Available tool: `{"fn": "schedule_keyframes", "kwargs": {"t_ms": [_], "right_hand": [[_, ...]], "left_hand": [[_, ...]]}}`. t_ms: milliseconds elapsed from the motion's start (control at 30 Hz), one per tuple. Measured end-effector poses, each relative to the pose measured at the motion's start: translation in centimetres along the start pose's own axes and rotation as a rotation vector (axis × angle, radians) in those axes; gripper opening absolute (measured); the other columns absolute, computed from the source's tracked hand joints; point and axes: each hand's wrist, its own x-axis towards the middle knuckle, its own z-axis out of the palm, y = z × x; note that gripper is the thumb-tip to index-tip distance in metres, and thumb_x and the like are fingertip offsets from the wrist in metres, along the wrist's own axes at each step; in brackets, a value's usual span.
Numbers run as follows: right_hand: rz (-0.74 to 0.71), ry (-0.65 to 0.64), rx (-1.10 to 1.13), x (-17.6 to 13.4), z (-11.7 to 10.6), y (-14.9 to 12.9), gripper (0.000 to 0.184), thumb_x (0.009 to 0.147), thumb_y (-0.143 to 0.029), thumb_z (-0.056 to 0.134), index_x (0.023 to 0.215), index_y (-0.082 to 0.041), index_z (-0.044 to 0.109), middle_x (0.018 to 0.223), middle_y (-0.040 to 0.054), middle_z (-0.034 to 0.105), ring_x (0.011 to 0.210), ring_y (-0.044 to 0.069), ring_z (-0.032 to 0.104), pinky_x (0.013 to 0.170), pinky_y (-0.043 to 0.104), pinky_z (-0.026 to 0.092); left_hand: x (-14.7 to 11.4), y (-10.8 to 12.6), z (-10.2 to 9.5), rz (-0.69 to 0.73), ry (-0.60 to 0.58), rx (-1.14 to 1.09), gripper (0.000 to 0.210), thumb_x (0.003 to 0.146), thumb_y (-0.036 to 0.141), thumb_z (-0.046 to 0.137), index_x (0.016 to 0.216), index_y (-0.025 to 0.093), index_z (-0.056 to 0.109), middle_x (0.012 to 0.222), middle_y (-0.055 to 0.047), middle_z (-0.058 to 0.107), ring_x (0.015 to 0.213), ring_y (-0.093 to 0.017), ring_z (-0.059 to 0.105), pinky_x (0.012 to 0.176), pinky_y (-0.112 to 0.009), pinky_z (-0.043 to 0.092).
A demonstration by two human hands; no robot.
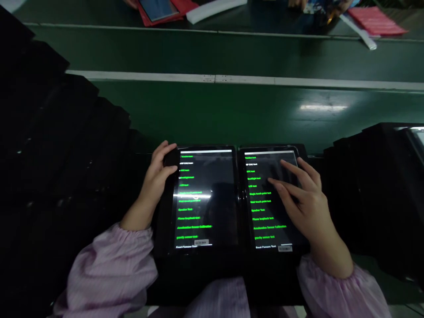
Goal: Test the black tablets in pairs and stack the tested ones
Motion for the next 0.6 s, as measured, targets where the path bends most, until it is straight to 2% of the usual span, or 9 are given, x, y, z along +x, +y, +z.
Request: {"fn": "schedule_keyframes", "kwargs": {"t_ms": [100,200,333,400,467,533,600], "right_hand": [[0.065,0.074,0.029,0.0,-0.7,0.4,0.03,0.109,-0.037,0.057,0.109,-0.03,0.086,0.138,0.0068,0.075,0.144,0.034,0.06,0.116,0.062,0.054],[0.238,0.219,0.048,0.0,-1.5,1.3,0.032,0.107,-0.038,0.057,0.105,-0.026,0.086,0.127,0.0082,0.08,0.13,0.03,0.071,0.114,0.055,0.055],[0.495,0.382,0.141,0.0,-1.5,3.4,0.036,0.099,-0.045,0.058,0.099,-0.021,0.084,0.116,0.0116,0.081,0.114,0.029,0.077,0.105,0.053,0.059],[0.572,0.397,0.168,-0.2,-1.2,4.6,0.042,0.093,-0.053,0.056,0.101,-0.021,0.082,0.115,0.013,0.081,0.113,0.031,0.077,0.103,0.054,0.06],[0.616,0.355,0.171,-0.4,-1.0,5.6,0.047,0.089,-0.059,0.055,0.106,-0.023,0.08,0.119,0.0136,0.08,0.115,0.034,0.076,0.104,0.057,0.059],[0.651,0.299,0.179,-0.7,-0.8,6.6,0.05,0.086,-0.063,0.057,0.109,-0.025,0.079,0.121,0.0145,0.08,0.117,0.037,0.075,0.104,0.063,0.057],[0.66,0.25,0.167,-1.1,-0.6,7.7,0.052,0.083,-0.068,0.057,0.107,-0.027,0.078,0.124,0.016,0.079,0.121,0.041,0.073,0.106,0.068,0.055]], "left_hand": [[-0.1,-1.4,-0.8,0.082,-0.098,0.001,0.072,0.075,0.051,0.081,0.143,0.034,0.065,0.177,-0.006,0.035,0.166,-0.041,0.025,0.136,-0.057,0.019],[-0.5,-1.6,-0.9,0.163,-0.162,0.017,0.08,0.08,0.063,0.08,0.152,0.037,0.057,0.182,-0.005,0.021,0.168,-0.042,0.016,0.136,-0.06,0.017],[-0.8,-0.8,-0.2,0.098,-0.175,0.021,0.09,0.077,0.065,0.085,0.156,0.035,0.054,0.183,-0.008,0.017,0.169,-0.041,0.012,0.135,-0.06,0.016],[-1.3,0.0,-0.1,0.044,-0.124,-0.056,0.092,0.074,0.063,0.088,0.154,0.032,0.056,0.181,-0.011,0.024,0.169,-0.04,0.013,0.135,-0.06,0.017],[-2.6,1.3,-0.5,-0.001,-0.042,-0.188,0.086,0.074,0.062,0.087,0.149,0.032,0.061,0.177,-0.012,0.038,0.168,-0.04,0.02,0.134,-0.061,0.023],[-4.7,3.4,-1.5,-0.073,0.041,-0.279,0.07,0.076,0.058,0.087,0.139,0.032,0.071,0.165,-0.011,0.055,0.163,-0.039,0.035,0.131,-0.061,0.031],[-7.6,6.1,-3.3,-0.209,0.079,-0.269,0.051,0.077,0.052,0.09,0.123,0.031,0.08,0.148,-0.012,0.071,0.15,-0.039,0.055,0.125,-0.059,0.043]]}}
